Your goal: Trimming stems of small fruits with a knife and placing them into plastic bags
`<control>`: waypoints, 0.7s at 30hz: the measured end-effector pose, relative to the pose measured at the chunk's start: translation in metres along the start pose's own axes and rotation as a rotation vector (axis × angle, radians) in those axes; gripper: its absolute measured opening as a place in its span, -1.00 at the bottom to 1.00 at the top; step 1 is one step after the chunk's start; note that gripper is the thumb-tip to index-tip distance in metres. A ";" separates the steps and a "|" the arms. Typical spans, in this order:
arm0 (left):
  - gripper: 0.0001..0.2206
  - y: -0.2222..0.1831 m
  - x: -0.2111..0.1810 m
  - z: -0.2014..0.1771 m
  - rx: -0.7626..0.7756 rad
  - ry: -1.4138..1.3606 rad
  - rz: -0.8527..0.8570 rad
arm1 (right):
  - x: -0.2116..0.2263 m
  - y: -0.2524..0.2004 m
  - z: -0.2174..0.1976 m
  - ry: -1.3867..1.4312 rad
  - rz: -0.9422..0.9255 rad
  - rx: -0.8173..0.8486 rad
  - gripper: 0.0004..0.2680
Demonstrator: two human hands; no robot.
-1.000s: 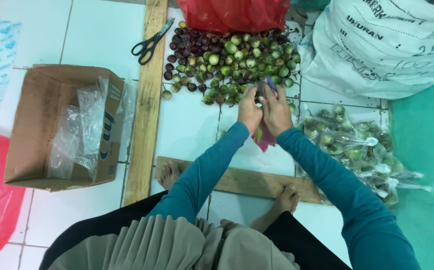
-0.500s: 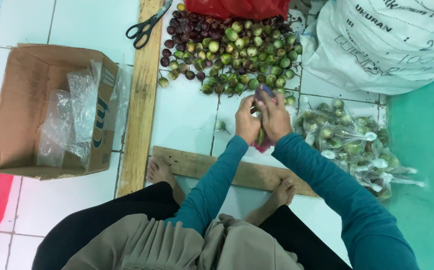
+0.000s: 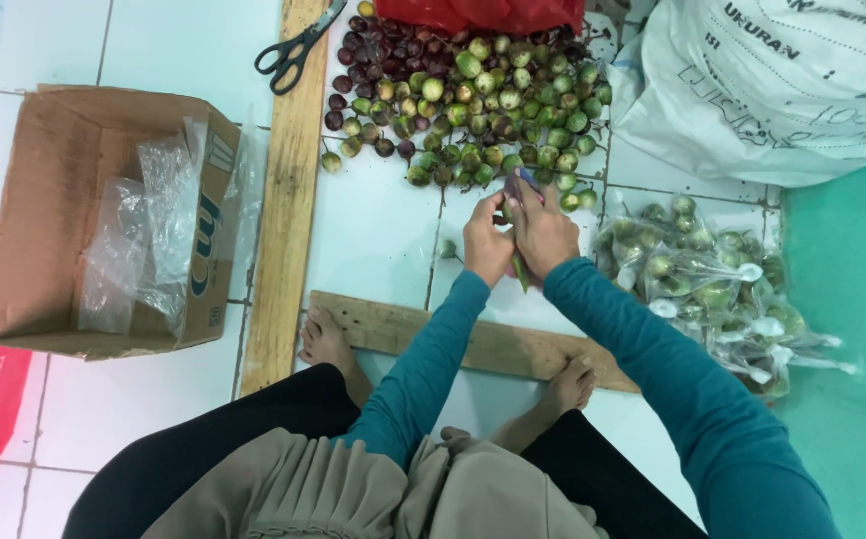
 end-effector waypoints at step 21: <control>-0.39 -0.010 -0.043 -0.013 0.108 -0.329 -0.009 | -0.076 0.074 -0.014 0.350 -0.115 -0.146 -0.74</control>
Point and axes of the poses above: each hand's wrist, its own y-axis towards the middle knuckle, its own z-axis out of the palm, x = y × z, the point moved 5 cm from there along y, towards the middle knuckle, and after that the axes turned 12 degrees about y, right-handed, at the moved point
